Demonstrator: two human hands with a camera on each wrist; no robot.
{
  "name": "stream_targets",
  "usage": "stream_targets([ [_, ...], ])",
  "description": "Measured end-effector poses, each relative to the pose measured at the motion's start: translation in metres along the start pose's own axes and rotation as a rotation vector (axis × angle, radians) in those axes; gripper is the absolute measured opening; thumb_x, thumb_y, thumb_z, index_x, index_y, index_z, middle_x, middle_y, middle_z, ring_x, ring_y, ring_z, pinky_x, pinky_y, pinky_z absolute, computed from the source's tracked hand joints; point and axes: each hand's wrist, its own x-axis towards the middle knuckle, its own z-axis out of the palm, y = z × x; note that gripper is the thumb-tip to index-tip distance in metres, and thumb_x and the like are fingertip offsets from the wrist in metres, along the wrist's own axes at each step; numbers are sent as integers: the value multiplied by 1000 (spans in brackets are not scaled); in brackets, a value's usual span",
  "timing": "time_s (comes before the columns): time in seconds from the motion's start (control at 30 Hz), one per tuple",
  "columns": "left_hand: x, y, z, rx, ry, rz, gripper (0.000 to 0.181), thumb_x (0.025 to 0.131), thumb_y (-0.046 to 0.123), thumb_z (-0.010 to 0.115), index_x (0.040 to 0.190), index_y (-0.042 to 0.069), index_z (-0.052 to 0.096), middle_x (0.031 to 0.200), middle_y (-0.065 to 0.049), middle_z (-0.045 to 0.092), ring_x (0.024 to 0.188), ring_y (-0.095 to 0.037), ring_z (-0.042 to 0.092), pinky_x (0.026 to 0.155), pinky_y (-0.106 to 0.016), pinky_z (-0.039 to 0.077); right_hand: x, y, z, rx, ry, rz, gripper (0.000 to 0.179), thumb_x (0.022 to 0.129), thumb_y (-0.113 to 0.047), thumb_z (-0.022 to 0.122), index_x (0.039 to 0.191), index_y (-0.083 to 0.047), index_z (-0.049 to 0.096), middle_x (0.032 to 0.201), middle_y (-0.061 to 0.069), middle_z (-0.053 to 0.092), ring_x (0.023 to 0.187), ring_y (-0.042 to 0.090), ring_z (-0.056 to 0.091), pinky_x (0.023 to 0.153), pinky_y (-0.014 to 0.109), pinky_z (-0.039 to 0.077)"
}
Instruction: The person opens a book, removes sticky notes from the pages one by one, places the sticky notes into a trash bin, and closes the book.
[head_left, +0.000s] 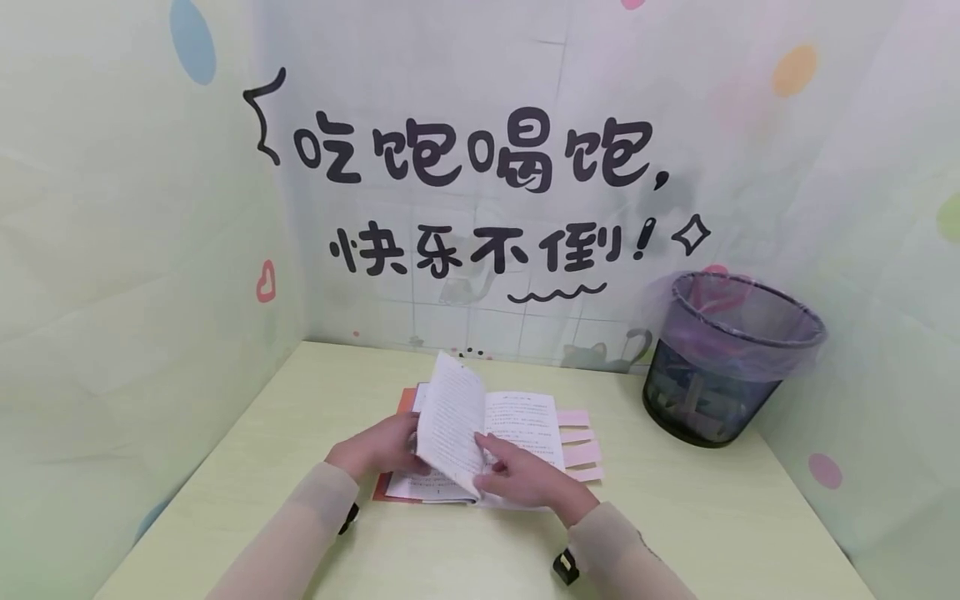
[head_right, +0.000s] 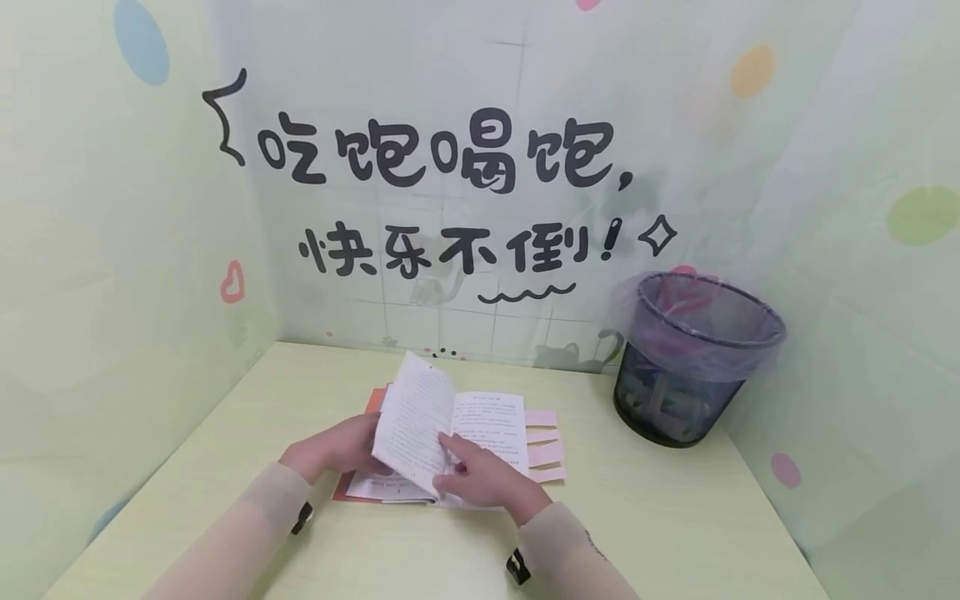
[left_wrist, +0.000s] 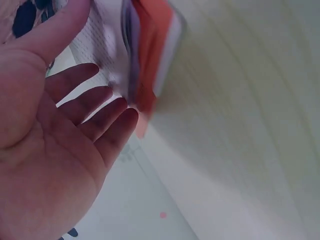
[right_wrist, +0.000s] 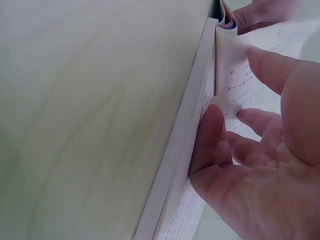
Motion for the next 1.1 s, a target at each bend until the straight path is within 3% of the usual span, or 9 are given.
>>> stream_targets([
  [0.13,-1,-11,-8,37,-9,-81,39,98,7,80,135,19,73,128,0,72,113,-23,62,119,-59,51,2,-8,1,-79,7,20,79,104,-45,73,171,-19,41,180,17,32,159,39,47,134,61,32],
  [0.23,-3,-17,-14,68,-13,-122,37,100,8,78,135,15,72,123,-1,71,110,-23,60,112,-54,54,2,-14,2,-136,6,47,79,103,-49,73,171,-22,42,180,16,34,167,40,33,136,65,24],
  [0.43,0,-17,-22,149,49,-91,31,109,15,67,139,9,67,121,-9,71,107,-26,61,107,-52,55,3,-23,5,-220,-3,86,77,103,-55,69,171,-27,43,180,16,34,161,59,32,131,75,27],
  [0.53,5,-10,-23,123,84,-62,43,110,14,62,152,4,59,140,-18,68,127,-34,63,118,-56,51,5,-25,7,-238,3,106,77,102,-56,69,170,-29,44,179,16,34,158,63,33,126,77,33],
  [0.63,7,0,-19,88,92,-59,64,106,13,66,165,0,45,167,-23,50,156,-43,47,132,-64,35,6,-24,8,-249,9,119,77,102,-58,69,170,-31,44,179,16,35,158,61,35,124,76,37],
  [0.73,11,10,-13,65,54,-60,74,102,18,75,167,1,42,174,-23,41,164,-46,35,135,-64,30,8,-23,9,-260,14,120,78,101,-59,69,170,-31,44,179,16,34,158,58,36,123,76,39],
  [0.87,21,20,-5,51,-15,-26,84,96,22,85,168,9,44,176,-16,40,166,-42,34,135,-63,29,8,-22,9,-258,14,112,78,101,-59,69,170,-31,44,179,17,34,159,57,36,121,77,41],
  [1.1,40,34,3,100,-154,27,106,84,31,97,172,20,39,185,-6,24,172,-35,20,139,-62,19,8,-23,9,-278,17,93,78,101,-58,70,169,-30,44,178,18,36,157,58,39,118,78,44],
])
